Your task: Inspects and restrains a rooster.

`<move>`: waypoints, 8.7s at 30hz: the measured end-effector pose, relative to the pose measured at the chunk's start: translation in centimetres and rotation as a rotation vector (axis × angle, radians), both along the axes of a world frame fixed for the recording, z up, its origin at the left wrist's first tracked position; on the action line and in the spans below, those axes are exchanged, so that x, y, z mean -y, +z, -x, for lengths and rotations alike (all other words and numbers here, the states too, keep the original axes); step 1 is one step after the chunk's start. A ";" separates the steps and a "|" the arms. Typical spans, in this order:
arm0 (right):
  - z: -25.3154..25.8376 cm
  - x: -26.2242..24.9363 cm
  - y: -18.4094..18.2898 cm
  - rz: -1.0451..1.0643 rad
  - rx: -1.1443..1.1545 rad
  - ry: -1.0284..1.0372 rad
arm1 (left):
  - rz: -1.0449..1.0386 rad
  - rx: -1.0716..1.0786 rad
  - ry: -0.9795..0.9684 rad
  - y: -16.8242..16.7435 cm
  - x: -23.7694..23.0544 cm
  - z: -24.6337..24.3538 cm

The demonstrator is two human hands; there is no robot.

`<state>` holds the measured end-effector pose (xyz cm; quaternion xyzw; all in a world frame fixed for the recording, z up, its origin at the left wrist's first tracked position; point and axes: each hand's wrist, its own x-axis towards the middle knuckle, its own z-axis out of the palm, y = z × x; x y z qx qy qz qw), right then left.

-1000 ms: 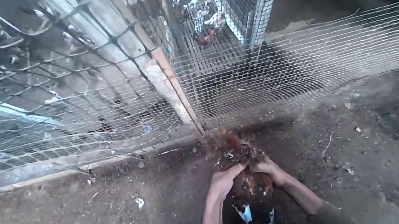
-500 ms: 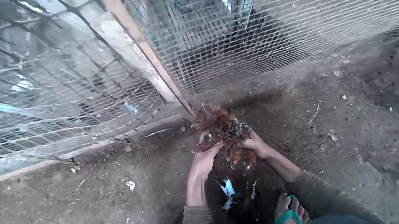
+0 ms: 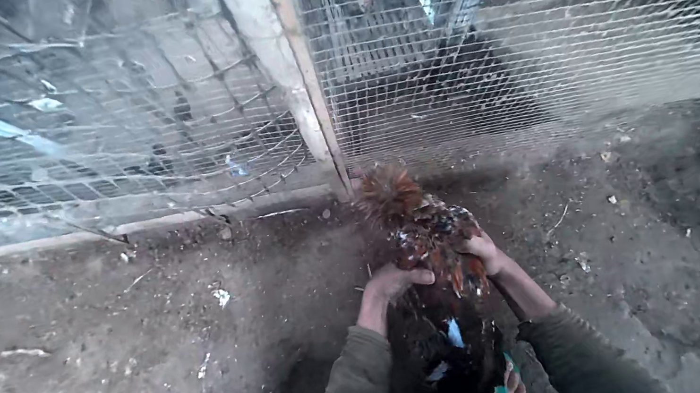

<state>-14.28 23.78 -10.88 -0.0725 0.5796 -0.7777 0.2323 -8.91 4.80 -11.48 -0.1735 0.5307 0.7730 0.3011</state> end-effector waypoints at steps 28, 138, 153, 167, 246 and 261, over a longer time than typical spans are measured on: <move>9.3 15.2 33.9 -1.295 -1.152 0.773 | -0.199 -0.747 0.858 17.6 6.0 -0.1; -0.7 30.2 38.7 0.086 -1.489 0.610 | 0.054 -1.099 1.312 20.3 8.7 1.7; -0.2 29.6 33.3 -0.705 -1.809 0.876 | 0.042 -1.101 1.270 19.9 9.8 1.1; -0.2 30.3 36.2 -0.581 -1.783 0.488 | 0.109 -0.916 1.234 18.9 8.1 0.9; -7.3 5.6 3.6 -0.115 -0.376 -0.149 | -0.012 -0.335 0.140 9.0 6.7 -1.1; -5.8 8.4 -1.3 -0.186 0.339 -0.073 | 0.507 0.051 -0.066 3.1 8.6 -0.1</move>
